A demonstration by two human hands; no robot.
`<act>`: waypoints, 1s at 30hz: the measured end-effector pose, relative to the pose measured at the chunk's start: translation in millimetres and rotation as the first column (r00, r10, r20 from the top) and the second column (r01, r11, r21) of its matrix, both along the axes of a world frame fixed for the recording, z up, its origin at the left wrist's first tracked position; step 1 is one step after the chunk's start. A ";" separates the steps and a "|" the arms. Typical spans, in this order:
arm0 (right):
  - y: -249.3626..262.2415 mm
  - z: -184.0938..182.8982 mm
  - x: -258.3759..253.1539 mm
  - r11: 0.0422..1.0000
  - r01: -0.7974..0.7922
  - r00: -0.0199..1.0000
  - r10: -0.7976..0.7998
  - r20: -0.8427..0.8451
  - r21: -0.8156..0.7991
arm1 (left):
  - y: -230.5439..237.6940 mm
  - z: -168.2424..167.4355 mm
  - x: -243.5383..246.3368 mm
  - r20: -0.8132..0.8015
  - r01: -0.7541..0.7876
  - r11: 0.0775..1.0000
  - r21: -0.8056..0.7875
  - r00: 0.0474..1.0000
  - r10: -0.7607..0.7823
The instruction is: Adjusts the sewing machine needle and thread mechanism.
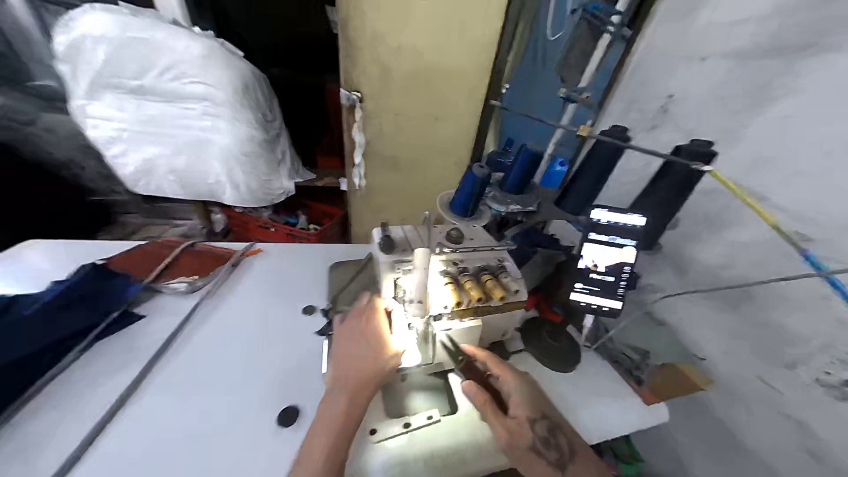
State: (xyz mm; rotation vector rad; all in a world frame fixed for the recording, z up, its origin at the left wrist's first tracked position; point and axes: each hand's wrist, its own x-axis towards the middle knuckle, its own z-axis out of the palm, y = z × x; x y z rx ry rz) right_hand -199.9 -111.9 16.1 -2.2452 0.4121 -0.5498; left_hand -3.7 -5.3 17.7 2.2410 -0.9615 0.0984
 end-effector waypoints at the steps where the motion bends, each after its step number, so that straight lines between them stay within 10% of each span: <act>1: 0.2 0.0 -0.1 1.000 -0.002 1.000 0.002 0.011 -0.001 | 1.0 1.8 0.0 -0.018 0.001 1.000 0.021 1.000 0.000; 8: 3.6 1.3 -8.1 0.995 -0.080 0.994 0.085 -0.075 0.059 | 2.1 -1.3 -2.6 -0.004 -0.031 0.997 -0.069 1.000 0.031; 24: 18.8 -7.4 82.0 0.689 0.189 0.981 -0.095 0.171 -0.699 | 9.1 -15.3 3.7 0.035 0.036 0.961 -0.275 0.999 -0.027; 30: 16.2 -4.2 49.5 0.865 0.193 0.967 -0.087 0.239 -0.464 | 12.4 -17.0 4.0 -0.015 -0.010 0.928 -0.374 1.000 0.004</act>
